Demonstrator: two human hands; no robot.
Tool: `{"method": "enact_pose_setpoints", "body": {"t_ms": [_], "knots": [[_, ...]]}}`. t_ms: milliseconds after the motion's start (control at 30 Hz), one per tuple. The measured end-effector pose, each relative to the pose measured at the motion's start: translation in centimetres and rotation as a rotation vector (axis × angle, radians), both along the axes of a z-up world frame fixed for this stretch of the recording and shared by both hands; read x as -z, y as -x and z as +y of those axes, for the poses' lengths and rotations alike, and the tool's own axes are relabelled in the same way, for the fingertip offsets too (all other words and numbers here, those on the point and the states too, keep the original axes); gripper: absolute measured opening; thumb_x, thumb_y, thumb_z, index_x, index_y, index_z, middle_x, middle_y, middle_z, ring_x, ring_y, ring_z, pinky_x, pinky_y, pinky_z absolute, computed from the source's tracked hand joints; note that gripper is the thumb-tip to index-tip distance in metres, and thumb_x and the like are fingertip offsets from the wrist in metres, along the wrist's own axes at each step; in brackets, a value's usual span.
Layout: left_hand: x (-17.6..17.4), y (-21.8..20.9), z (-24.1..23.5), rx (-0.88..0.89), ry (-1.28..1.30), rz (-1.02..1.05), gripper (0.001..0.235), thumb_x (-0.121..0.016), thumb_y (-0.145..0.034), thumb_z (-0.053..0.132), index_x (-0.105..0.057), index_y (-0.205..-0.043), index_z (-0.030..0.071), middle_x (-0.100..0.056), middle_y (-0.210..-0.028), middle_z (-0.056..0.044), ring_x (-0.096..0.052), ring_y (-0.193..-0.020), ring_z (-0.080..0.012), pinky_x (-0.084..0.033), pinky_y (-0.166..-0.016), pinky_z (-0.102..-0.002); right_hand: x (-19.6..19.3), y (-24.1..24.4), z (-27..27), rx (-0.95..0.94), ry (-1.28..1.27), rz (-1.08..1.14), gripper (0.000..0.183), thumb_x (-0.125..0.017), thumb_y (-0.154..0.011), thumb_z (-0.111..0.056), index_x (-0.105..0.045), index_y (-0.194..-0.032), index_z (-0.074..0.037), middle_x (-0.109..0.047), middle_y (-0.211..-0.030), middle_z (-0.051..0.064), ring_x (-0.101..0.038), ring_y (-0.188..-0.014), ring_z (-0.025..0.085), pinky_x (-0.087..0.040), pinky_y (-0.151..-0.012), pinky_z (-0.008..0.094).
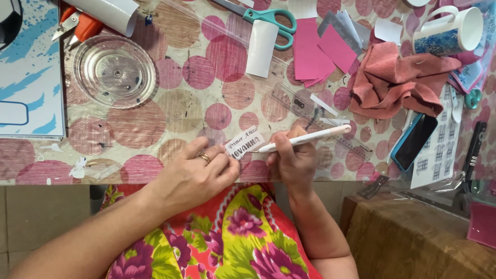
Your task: Marking, cutting, and peeling personalized labels at a workstation
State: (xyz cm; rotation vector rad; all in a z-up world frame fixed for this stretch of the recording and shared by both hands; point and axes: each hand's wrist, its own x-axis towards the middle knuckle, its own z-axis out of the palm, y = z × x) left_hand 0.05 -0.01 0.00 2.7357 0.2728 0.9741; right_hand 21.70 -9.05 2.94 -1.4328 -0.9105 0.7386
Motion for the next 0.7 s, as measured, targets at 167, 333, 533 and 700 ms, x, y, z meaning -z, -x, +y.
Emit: {"method": "enact_pose_setpoints", "body": {"t_ms": [167, 333, 533, 700], "knots": [[-0.2, 0.1, 0.0, 0.002, 0.004, 0.021, 0.016, -0.048, -0.103, 0.013, -0.062, -0.109, 0.008, -0.062, -0.089, -0.014, -0.069, -0.098, -0.0289, -0.046, -0.097, -0.047, -0.1, 0.3, -0.2, -0.031, 0.036, -0.128, 0.038, -0.064, -0.103, -0.008, -0.049, -0.068, -0.008, -0.064, -0.053, 0.012, -0.062, -0.038, 0.014, -0.052, -0.040, 0.026], [0.1, 0.0, -0.1, 0.001, 0.012, 0.020, 0.016, -0.048, -0.104, 0.014, -0.062, -0.108, 0.008, -0.062, -0.089, -0.014, -0.070, -0.098, -0.0288, -0.047, -0.097, -0.046, -0.1, 0.2, 0.1, -0.038, 0.011, -0.156, 0.038, -0.065, -0.102, -0.007, -0.049, -0.067, -0.008, -0.064, -0.052, 0.012, -0.061, -0.038, 0.015, -0.052, -0.040, 0.026], [-0.3, 0.0, 0.2, 0.002, -0.002, 0.020, 0.016, -0.047, -0.104, 0.013, -0.062, -0.107, 0.007, -0.061, -0.088, -0.014, -0.069, -0.096, -0.0294, -0.047, -0.095, -0.046, -0.4, 0.1, 0.2, -0.037, 0.034, -0.149, 0.039, -0.065, -0.102, -0.009, -0.049, -0.067, -0.008, -0.061, -0.049, 0.011, -0.058, -0.036, 0.013, -0.050, -0.039, 0.025], [-0.5, 0.0, 0.3, 0.006, 0.001, 0.013, 0.016, -0.047, -0.104, 0.013, -0.062, -0.107, 0.007, -0.060, -0.087, -0.013, -0.070, -0.096, -0.0289, -0.047, -0.094, -0.045, -0.9, 0.3, 0.0, -0.036, 0.031, -0.055, 0.039, -0.062, -0.103, -0.006, -0.047, -0.067, -0.008, -0.058, -0.047, 0.010, -0.055, -0.035, 0.011, -0.048, -0.036, 0.024]]}}
